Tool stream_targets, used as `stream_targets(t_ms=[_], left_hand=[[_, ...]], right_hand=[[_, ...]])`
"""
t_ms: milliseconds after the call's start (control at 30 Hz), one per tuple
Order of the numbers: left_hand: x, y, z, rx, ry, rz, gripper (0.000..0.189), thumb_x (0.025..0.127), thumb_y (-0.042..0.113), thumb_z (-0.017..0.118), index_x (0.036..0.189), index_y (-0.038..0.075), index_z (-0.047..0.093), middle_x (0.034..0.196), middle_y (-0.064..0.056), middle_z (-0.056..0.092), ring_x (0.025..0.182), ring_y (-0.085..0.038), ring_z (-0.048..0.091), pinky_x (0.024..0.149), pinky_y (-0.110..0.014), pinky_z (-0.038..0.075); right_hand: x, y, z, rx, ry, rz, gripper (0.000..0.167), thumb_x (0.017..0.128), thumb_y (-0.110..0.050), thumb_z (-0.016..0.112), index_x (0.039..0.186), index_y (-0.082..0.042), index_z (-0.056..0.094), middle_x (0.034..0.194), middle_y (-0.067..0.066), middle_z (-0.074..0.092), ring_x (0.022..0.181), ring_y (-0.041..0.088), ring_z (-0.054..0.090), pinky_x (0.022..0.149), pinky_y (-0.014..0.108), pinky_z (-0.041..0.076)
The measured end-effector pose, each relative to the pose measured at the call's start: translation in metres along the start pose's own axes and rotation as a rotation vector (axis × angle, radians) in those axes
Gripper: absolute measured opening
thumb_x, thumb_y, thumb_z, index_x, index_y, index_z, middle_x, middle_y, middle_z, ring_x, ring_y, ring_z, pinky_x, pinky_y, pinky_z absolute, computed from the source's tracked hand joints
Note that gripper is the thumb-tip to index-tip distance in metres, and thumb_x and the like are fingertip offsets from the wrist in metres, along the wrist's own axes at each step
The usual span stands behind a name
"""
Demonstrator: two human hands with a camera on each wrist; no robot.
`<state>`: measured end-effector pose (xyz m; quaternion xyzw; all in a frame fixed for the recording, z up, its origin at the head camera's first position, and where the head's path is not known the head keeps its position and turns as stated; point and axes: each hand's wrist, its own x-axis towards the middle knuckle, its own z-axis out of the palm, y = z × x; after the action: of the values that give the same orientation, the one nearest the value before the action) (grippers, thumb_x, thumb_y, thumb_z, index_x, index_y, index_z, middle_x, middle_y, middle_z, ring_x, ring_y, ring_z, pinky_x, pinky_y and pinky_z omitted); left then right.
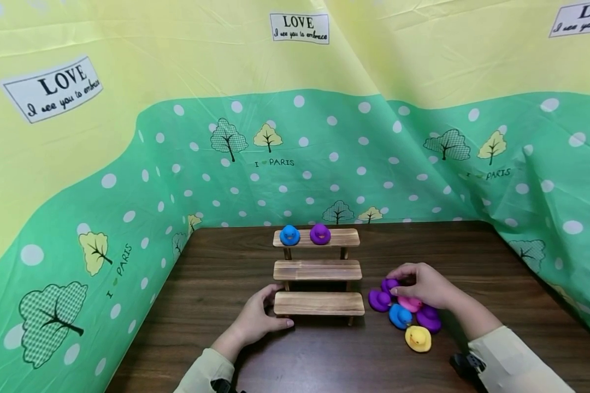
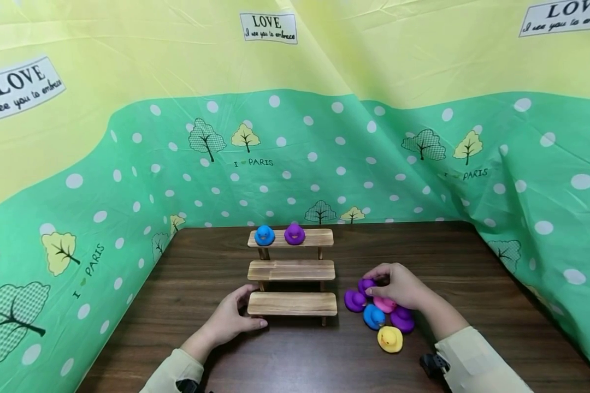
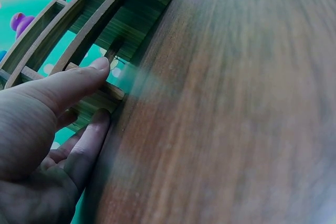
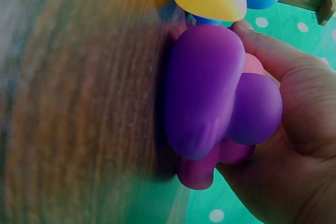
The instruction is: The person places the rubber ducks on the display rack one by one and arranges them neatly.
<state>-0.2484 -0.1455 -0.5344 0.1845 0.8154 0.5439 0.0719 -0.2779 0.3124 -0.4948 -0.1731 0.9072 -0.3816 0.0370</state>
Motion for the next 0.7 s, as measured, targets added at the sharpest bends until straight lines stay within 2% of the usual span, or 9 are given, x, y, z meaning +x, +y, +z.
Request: stream_targets(t_ms=[200, 467, 700], left_hand=[[-0.0001, 0.0009, 0.0005, -0.015, 0.002, 0.000, 0.076, 0.076, 0.012, 0.096, 0.141, 0.007, 0.058, 0.117, -0.005, 0.067, 0.109, -0.021, 0.064, 0.091, -0.030, 0.051], [-0.0016, 0.0028, 0.0008, -0.046, 0.000, 0.003, 0.077, 0.075, 0.009, 0.096, 0.141, 0.007, 0.057, 0.118, -0.006, 0.067, 0.108, -0.021, 0.064, 0.090, -0.030, 0.052], [-0.0011, 0.0026, 0.0003, -0.026, 0.002, 0.001, 0.077, 0.076, 0.010, 0.096, 0.142, 0.007, 0.057, 0.118, -0.006, 0.067, 0.108, -0.021, 0.064, 0.090, -0.031, 0.052]], right_hand=[[-0.0002, -0.0021, 0.0013, 0.010, 0.003, 0.000, 0.026, 0.089, -0.021, 0.087, 0.112, -0.012, 0.079, 0.112, 0.003, 0.072, 0.103, 0.023, 0.067, 0.081, 0.028, 0.054], [-0.0013, -0.0042, 0.0008, 0.001, 0.001, 0.022, 0.026, 0.089, -0.018, 0.086, 0.113, -0.014, 0.079, 0.115, 0.004, 0.071, 0.106, 0.025, 0.067, 0.084, 0.030, 0.055], [-0.0009, -0.0021, 0.0012, -0.008, 0.001, 0.019, 0.025, 0.089, -0.018, 0.085, 0.113, -0.015, 0.079, 0.115, 0.003, 0.072, 0.106, 0.025, 0.066, 0.083, 0.030, 0.055]])
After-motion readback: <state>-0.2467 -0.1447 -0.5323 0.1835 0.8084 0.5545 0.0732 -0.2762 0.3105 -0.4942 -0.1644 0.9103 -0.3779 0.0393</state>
